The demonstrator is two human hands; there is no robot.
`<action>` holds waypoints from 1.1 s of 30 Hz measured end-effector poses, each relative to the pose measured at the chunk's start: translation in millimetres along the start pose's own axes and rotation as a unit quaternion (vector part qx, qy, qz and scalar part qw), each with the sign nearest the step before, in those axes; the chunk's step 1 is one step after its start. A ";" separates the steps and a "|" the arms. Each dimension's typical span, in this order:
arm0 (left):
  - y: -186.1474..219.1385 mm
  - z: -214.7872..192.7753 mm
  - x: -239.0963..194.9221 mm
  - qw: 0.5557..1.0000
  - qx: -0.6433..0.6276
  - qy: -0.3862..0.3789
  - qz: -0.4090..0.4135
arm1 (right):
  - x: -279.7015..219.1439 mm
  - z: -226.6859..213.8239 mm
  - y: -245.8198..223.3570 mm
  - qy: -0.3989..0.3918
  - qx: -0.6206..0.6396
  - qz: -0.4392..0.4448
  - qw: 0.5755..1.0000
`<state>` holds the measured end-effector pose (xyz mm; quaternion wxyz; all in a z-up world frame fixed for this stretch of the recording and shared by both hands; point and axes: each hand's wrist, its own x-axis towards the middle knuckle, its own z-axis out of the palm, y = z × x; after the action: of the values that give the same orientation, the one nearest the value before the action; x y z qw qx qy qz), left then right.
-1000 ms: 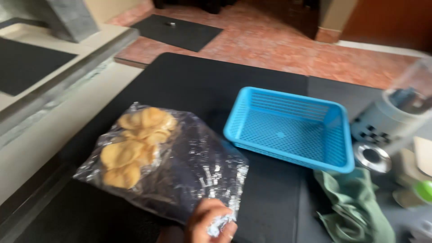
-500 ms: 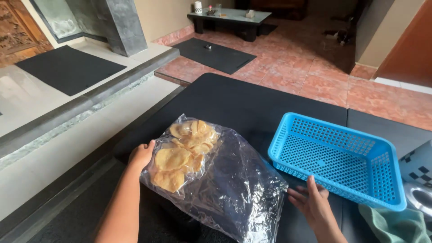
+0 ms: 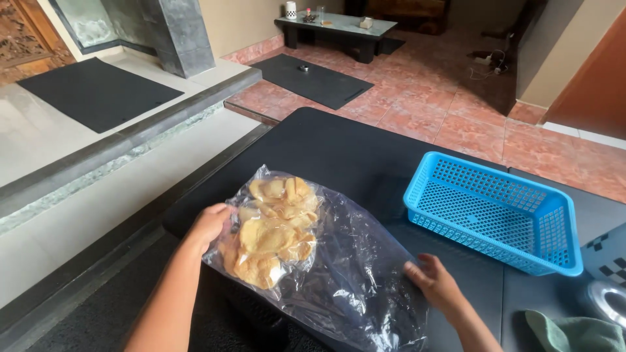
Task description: Wiping down and organizing various objects on a table, including a basket and food packets.
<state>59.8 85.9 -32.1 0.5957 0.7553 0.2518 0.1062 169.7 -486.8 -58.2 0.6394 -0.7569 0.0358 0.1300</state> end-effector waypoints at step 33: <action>473.9 196.7 -118.9 0.721 0.479 0.155 0.475 | -47.9 16.0 -8.4 0.064 -0.183 -0.233 0.953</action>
<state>169.4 -218.3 383.6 -0.0215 0.9334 -0.0341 0.3566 123.0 -475.0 -40.9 0.4984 -0.8552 -0.1252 -0.0672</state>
